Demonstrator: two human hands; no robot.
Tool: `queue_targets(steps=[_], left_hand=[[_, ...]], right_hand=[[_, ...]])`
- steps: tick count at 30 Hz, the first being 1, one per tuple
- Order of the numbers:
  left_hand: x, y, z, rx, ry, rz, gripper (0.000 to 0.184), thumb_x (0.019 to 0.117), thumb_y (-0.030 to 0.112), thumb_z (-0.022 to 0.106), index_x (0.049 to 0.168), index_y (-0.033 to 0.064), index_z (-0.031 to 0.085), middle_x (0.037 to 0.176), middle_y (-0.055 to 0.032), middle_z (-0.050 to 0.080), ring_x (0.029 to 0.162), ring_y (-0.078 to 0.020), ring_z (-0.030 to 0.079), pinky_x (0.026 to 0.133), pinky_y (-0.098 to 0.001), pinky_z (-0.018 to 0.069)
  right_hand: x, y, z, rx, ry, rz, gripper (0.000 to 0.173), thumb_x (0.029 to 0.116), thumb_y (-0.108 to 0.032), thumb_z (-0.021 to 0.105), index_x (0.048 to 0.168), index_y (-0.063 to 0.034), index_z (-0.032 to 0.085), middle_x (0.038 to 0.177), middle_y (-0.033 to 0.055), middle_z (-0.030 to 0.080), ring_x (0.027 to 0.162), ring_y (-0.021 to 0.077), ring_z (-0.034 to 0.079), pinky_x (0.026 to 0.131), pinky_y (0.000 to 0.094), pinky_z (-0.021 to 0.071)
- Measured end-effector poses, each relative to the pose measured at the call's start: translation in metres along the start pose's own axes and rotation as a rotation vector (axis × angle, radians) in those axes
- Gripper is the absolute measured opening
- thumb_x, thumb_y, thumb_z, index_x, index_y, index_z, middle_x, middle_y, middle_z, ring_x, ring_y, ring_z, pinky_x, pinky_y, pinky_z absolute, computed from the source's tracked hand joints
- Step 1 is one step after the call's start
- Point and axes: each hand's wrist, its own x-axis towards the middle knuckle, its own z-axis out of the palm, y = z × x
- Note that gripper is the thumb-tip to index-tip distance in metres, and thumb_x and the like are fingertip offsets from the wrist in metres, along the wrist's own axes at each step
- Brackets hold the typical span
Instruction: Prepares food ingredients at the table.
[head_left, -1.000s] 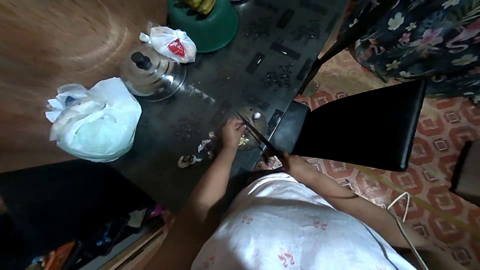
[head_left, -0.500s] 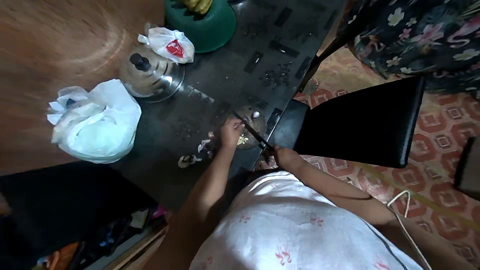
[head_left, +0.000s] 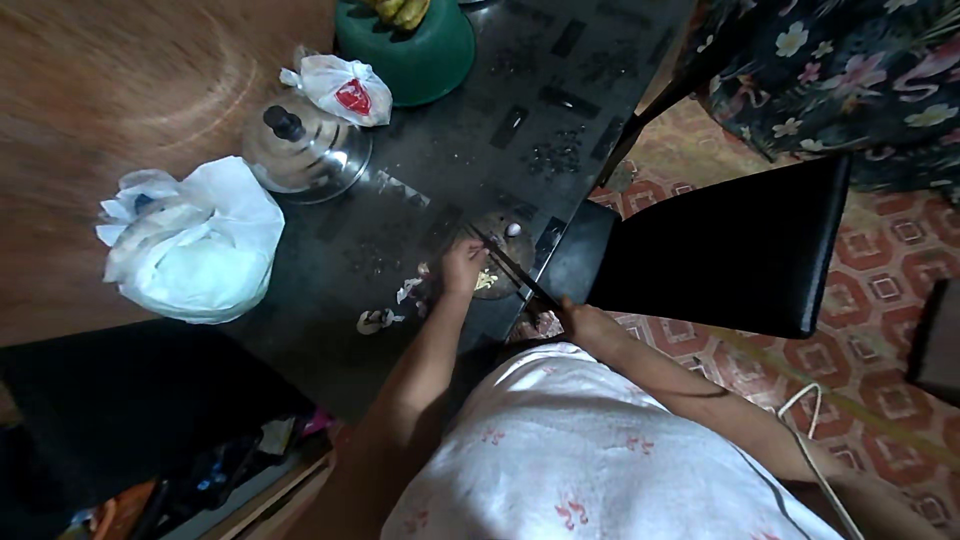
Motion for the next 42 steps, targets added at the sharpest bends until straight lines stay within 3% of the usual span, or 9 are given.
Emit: queue_targets(steps=[17,28,34,37,42], left_hand=[[-0.001,0.002,0.003,-0.048,0.037,-0.029,0.025,0.0966,0.013,0.071,0.116,-0.0019,0.069,0.122,-0.0174,0.069,0.110,-0.0223,0.070,0.101,-0.0385,0.0563],[0.001,-0.001,0.004,-0.052,0.068,0.007,0.022,0.0954,0.011,0.072,0.113,-0.0024,0.070,0.119,-0.0168,0.070,0.106,-0.0209,0.071,0.098,-0.0362,0.0580],[0.000,0.001,0.003,-0.031,0.065,-0.013,0.022,0.0963,0.012,0.071,0.113,-0.0023,0.071,0.119,-0.0165,0.070,0.107,-0.0209,0.071,0.099,-0.0366,0.0572],[0.000,0.003,0.003,-0.029,0.051,-0.049,0.025,0.0960,0.014,0.072,0.116,-0.0012,0.069,0.120,-0.0167,0.069,0.108,-0.0221,0.070,0.100,-0.0390,0.0568],[0.000,0.009,0.006,-0.033,0.033,-0.070,0.040,0.0965,0.016,0.072,0.132,0.0014,0.062,0.129,-0.0190,0.064,0.111,-0.0240,0.068,0.098,-0.0389,0.0570]], right_hand=[[0.015,-0.015,-0.001,-0.042,-0.073,0.069,0.044,0.1079,-0.023,0.045,0.147,-0.0022,0.041,0.124,0.0273,0.064,0.116,0.0455,0.065,0.094,0.0631,0.0522],[0.023,-0.021,-0.009,-0.053,-0.089,0.067,0.042,0.1104,-0.027,0.039,0.144,-0.0019,0.042,0.123,0.0264,0.065,0.116,0.0441,0.065,0.095,0.0609,0.0526],[0.038,-0.034,-0.010,-0.086,-0.089,0.080,0.044,0.1078,-0.021,0.044,0.147,-0.0016,0.038,0.127,0.0259,0.064,0.119,0.0436,0.065,0.096,0.0609,0.0529],[0.039,-0.028,-0.007,-0.100,-0.053,0.050,0.043,0.1079,-0.021,0.042,0.146,-0.0026,0.040,0.124,0.0259,0.065,0.115,0.0454,0.066,0.093,0.0632,0.0534],[0.023,-0.010,-0.011,0.056,0.033,-0.007,0.041,0.1115,-0.031,0.036,0.143,-0.0058,0.046,0.117,0.0245,0.068,0.112,0.0434,0.067,0.094,0.0613,0.0533]])
